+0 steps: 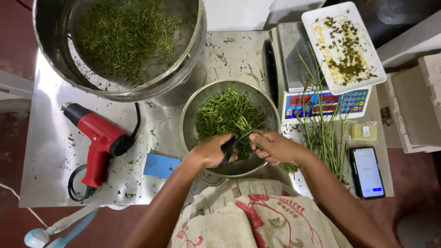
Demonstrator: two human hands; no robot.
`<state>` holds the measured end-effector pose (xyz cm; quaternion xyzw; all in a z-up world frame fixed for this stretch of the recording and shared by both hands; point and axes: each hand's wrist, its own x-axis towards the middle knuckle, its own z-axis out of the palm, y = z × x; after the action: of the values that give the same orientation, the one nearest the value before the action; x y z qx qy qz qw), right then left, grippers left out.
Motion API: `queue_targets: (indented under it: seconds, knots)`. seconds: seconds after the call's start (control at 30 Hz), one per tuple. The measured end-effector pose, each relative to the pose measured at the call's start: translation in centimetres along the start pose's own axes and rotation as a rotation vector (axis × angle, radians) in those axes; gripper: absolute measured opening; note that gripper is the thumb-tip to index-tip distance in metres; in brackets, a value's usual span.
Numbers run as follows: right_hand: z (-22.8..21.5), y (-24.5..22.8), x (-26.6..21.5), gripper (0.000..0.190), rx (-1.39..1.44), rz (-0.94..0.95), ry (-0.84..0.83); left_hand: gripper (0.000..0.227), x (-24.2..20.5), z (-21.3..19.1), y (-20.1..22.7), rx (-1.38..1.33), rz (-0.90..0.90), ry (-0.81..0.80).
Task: Cutting green stalks into small pieces using scissors into a metal bowl.
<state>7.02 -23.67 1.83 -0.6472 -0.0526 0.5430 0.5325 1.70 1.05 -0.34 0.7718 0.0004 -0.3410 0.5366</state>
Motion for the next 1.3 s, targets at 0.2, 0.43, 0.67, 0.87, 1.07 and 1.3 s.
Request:
queue_targets:
  seconds: [0.2, 0.43, 0.67, 0.87, 1.07, 1.3]
  knots:
    - [-1.7, -1.1, 1.7, 0.035, -0.086, 0.098, 0.012, 0.048, 2.6, 0.6, -2.3, 0.072, -0.012, -0.001]
    - [-1.6, -3.1, 2.5, 0.03, -0.108, 0.086, 0.021, 0.048, 5.7, 1.2, -6.5, -0.277, 0.077, -0.019]
    - [-2.2, -2.4, 5.2, 0.033, -0.243, 0.169, -0.006, 0.046, 9.2, 2.1, -9.4, -0.314, 0.07, -0.068]
    - [-3.9, -0.9, 8.4, 0.034, -0.352, 0.205, 0.046, 0.032, 9.6, 2.5, -10.3, -0.541, -0.041, -0.069]
    - [-3.4, -1.6, 8.1, 0.035, -0.417, 0.238, -0.002, 0.042, 9.4, 2.0, -10.0, -0.629, -0.09, -0.147]
    - [-4.1, -0.9, 9.4, 0.035, -0.468, 0.242, -0.01, 0.045, 10.1, 2.4, -11.4, -0.793, -0.088, -0.196]
